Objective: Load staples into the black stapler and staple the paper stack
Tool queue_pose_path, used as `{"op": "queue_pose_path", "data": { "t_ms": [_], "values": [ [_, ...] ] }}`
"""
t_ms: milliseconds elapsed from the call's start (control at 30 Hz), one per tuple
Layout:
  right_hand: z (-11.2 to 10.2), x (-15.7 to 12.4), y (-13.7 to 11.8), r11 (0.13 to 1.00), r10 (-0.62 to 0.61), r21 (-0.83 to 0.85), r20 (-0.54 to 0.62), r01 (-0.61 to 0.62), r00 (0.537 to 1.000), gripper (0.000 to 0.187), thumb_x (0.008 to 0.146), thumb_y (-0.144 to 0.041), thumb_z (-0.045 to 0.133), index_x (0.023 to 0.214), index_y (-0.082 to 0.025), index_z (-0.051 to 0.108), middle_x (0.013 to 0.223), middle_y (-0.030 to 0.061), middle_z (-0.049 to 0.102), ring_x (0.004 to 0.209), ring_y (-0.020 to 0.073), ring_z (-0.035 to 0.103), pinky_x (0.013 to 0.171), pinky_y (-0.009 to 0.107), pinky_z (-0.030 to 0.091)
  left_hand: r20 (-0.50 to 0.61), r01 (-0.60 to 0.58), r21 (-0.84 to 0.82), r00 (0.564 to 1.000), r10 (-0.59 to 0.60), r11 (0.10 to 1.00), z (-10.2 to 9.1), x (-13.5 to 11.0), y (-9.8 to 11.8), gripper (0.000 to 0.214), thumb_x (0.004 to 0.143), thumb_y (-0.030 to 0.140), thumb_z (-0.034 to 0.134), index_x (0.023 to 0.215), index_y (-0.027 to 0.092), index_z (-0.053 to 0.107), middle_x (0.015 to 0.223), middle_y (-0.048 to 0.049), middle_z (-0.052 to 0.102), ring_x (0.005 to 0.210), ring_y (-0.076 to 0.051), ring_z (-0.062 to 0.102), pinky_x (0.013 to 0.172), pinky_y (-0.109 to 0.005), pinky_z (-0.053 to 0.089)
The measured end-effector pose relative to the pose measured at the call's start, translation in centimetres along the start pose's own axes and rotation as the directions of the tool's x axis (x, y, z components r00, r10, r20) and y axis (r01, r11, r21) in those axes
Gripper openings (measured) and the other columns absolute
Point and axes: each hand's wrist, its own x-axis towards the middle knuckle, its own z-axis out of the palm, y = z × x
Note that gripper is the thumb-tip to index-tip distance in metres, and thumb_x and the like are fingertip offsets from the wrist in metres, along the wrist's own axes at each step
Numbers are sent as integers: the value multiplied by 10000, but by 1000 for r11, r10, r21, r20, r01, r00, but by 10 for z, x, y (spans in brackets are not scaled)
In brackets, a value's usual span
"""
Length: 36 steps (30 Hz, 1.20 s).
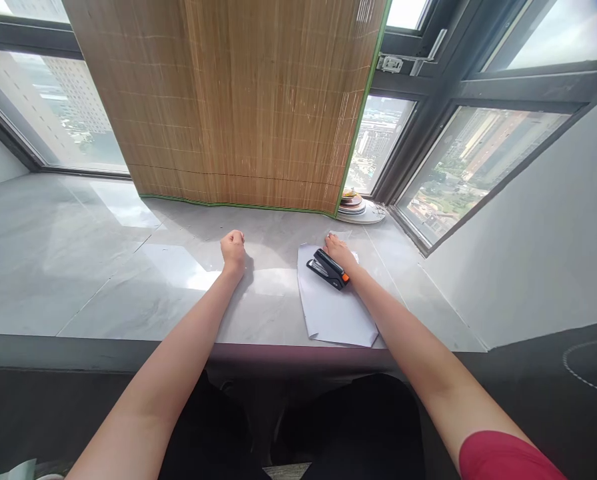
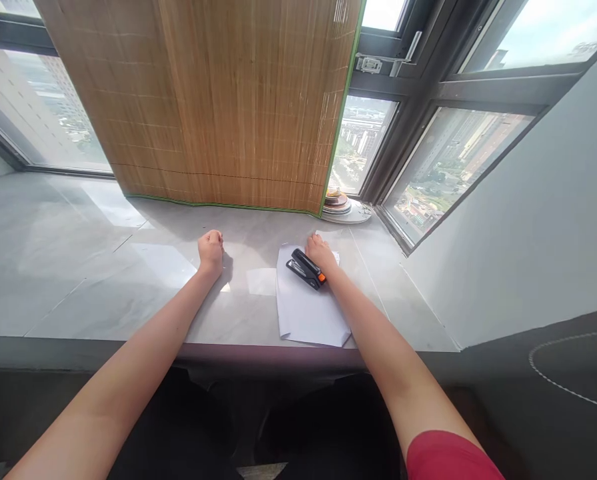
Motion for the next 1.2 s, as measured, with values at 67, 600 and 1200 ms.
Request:
{"op": "queue_pose_path", "data": {
  "t_ms": [67, 600, 1200],
  "values": [
    [1, 6, -33, 1000, 18, 11, -15, -18, 1000, 479, 1089, -200, 362, 1507, -85, 566, 1718, 267, 408, 1629, 373, 356, 1272, 612, 363, -25, -31, -6, 999, 30, 1000, -2, 0, 2, 293, 804, 212, 593, 629, 219, 359, 626, 34, 294, 543, -111, 220, 510, -290, 132],
    [21, 44, -201, 925, -234, 266, -171, 273, 957, 467, 1054, -170, 538, 1518, -133, 578, 1550, 167, 638, 1489, 309, 515, 1181, 540, 426, -184, 9, -172, 982, -41, 985, -10, 8, 14, 192, 803, 215, 528, 647, 229, 418, 566, 55, 296, 505, -106, 216, 486, -266, 174],
    [-19, -18, -1, 964, 264, 70, -95, -258, 960, 393, 1006, -280, 498, 690, -199, 718, 785, 145, 735, 853, 281, 695, 704, 333, 402, -158, -6, -144, 987, -17, 989, -11, 9, 8, 287, 868, 283, 573, 649, 231, 395, 591, 55, 293, 501, -97, 223, 491, -275, 157]
  ]
}}
